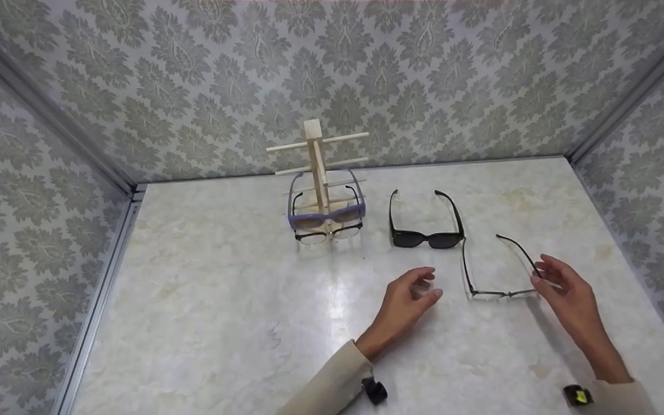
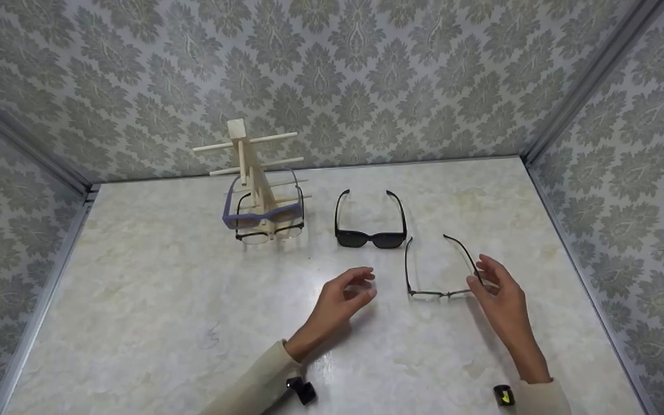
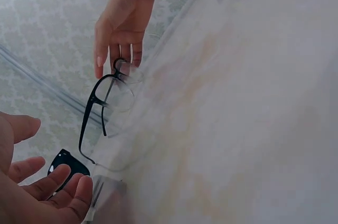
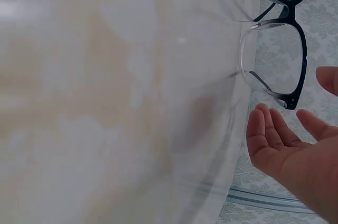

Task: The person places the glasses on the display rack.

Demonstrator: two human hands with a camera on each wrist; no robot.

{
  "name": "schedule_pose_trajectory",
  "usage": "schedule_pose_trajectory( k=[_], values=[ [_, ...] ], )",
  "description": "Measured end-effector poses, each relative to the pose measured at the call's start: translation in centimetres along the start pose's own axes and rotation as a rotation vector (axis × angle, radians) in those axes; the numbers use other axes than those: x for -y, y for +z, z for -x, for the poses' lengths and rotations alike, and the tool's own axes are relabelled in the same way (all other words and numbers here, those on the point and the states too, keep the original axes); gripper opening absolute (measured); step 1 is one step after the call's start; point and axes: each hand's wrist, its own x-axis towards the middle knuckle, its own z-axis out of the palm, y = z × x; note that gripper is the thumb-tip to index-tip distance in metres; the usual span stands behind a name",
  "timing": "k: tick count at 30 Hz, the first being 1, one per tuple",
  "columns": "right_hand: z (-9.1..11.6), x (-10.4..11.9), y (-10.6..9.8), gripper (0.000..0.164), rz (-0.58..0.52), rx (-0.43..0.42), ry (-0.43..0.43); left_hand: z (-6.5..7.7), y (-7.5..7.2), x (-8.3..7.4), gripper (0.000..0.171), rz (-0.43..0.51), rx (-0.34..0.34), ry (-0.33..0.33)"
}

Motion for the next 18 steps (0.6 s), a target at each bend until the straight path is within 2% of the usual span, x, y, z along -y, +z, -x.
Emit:
schedule_pose_trajectory(
  k=[8,18],
  values=[
    [0.5,-0.7,-0.2,0.06,0.003,0.023,0.019,-0.2,1.7,0.1,0.045,0.0,0.044,0.003],
    [1.4,-0.9,-0.4,0.061,-0.141,0.069,-0.019,-0.8,3.6,0.0,0.045,-0.024,0.105,-0.008]
  ],
)
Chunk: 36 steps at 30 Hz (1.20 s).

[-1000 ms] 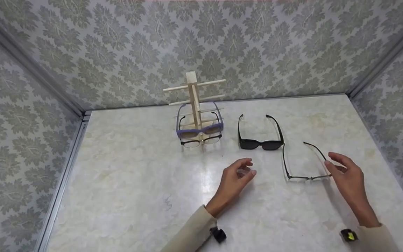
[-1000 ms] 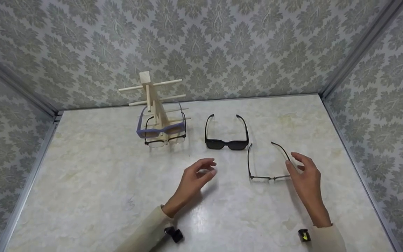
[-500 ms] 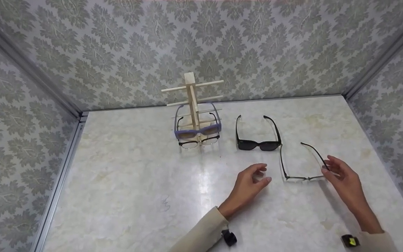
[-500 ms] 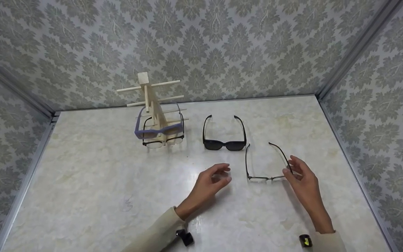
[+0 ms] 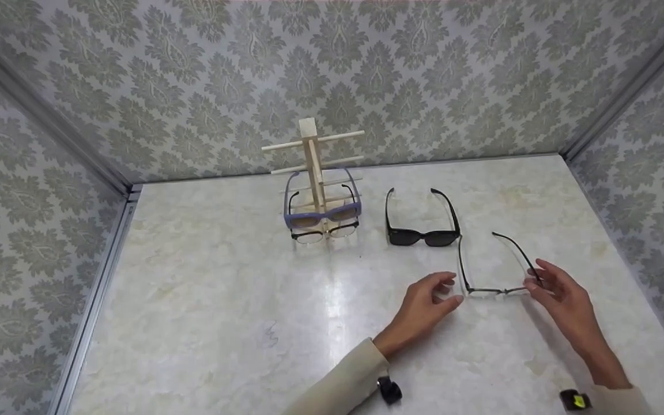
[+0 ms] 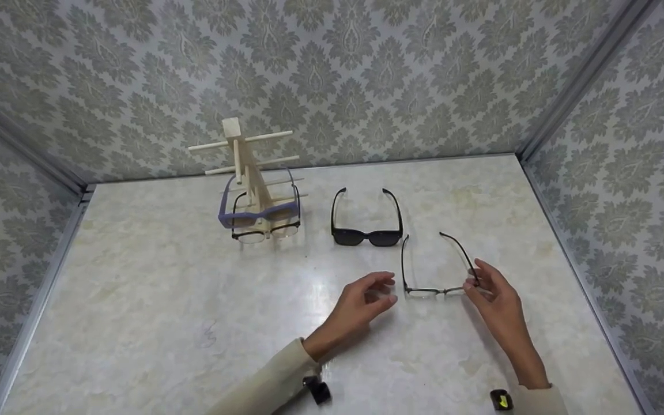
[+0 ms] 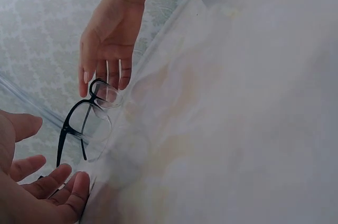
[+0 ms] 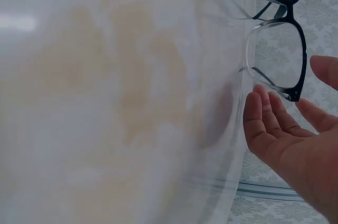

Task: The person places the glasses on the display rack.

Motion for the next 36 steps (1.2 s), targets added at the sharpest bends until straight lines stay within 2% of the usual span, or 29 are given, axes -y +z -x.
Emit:
schedule_pose_trajectory(
  k=[8,11,22,30,36],
  values=[
    [0.1,-0.1,0.0,0.057,-0.138,0.037,-0.022,-0.2,1.3,-0.4,0.048,-0.037,0.055,0.016],
    [0.1,-0.1,0.0,0.056,-0.146,0.041,-0.025,-0.2,1.6,-0.6,0.049,-0.049,0.084,0.021],
    [0.2,-0.1,0.3,0.047,-0.013,0.013,0.025,-0.5,2.2,-0.9,0.05,-0.096,0.135,0.002],
    [0.2,0.2,-0.1,0.049,0.031,-0.001,0.021,-0.8,2.5,-1.3,0.049,-0.104,0.108,0.008],
    [0.2,1.5,-0.6,0.048,0.066,-0.054,-0.008,-1.4,2.5,-2.3,0.051,-0.114,0.085,0.015]
  ],
)
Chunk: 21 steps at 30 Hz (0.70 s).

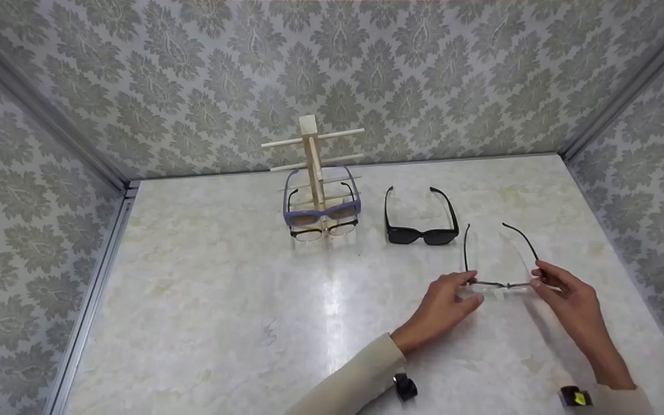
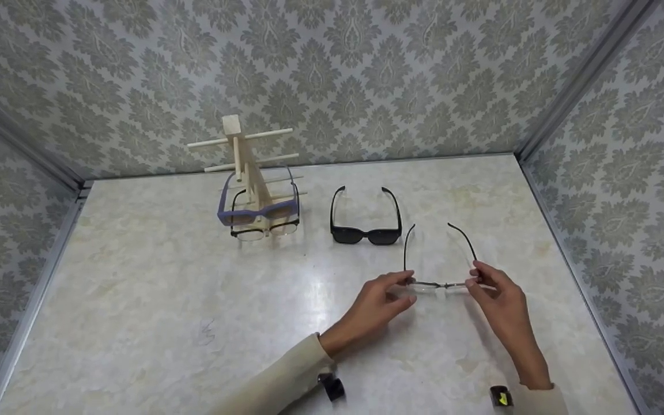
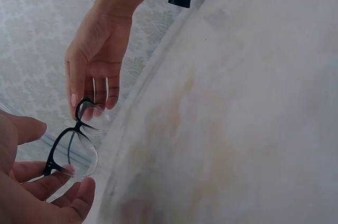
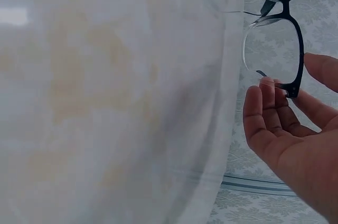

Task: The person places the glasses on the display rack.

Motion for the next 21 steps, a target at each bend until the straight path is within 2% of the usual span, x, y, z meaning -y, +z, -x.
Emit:
schedule_pose_trajectory(
  k=[5,13,21],
  values=[
    [-0.1,1.3,-0.1,0.045,-0.015,-0.023,-0.039,-0.2,-0.6,-0.7,0.052,0.04,-0.019,0.006],
    [-0.2,2.8,0.4,0.04,-0.077,-0.026,-0.1,0.2,-1.7,-1.2,0.048,0.111,-0.091,0.006],
    [-0.4,4.3,1.7,0.038,-0.09,-0.004,-0.145,1.0,-3.8,-1.3,0.046,0.125,-0.142,0.005]
  ],
)
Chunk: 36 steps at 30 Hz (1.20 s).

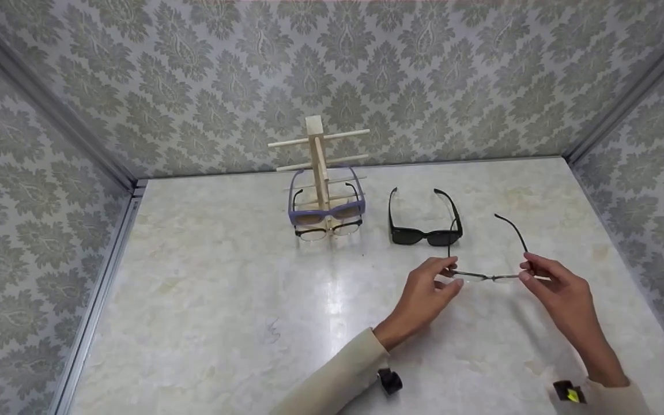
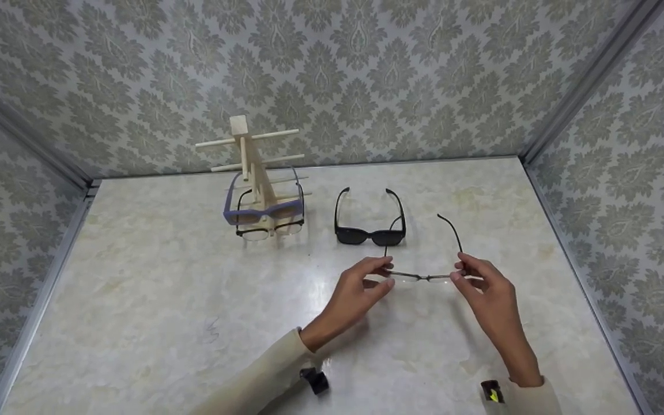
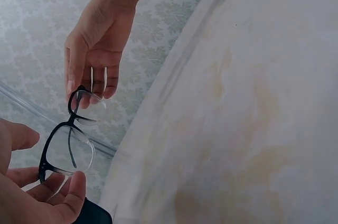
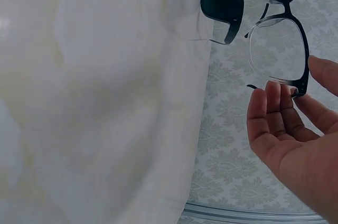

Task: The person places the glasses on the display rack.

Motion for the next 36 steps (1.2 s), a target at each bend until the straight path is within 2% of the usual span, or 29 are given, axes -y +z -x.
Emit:
schedule_pose_trajectory(
  k=[11,22,28,36],
  values=[
    [-1.1,1.3,1.9,0.038,-0.04,0.035,-0.035,0.6,-2.2,-0.1,0.041,-0.006,-0.085,0.043],
    [-1.1,2.1,3.5,0.039,-0.038,0.052,-0.051,1.5,-4.1,0.4,0.039,-0.015,-0.125,0.085],
    [-1.4,2.7,4.5,0.04,-0.054,0.054,-0.057,2.0,-5.2,0.5,0.034,-0.03,-0.168,0.104],
    [-1.8,3.4,5.6,0.043,-0.09,0.106,-0.146,2.5,-6.7,0.2,0.026,-0.048,-0.246,0.151]
  ],
)
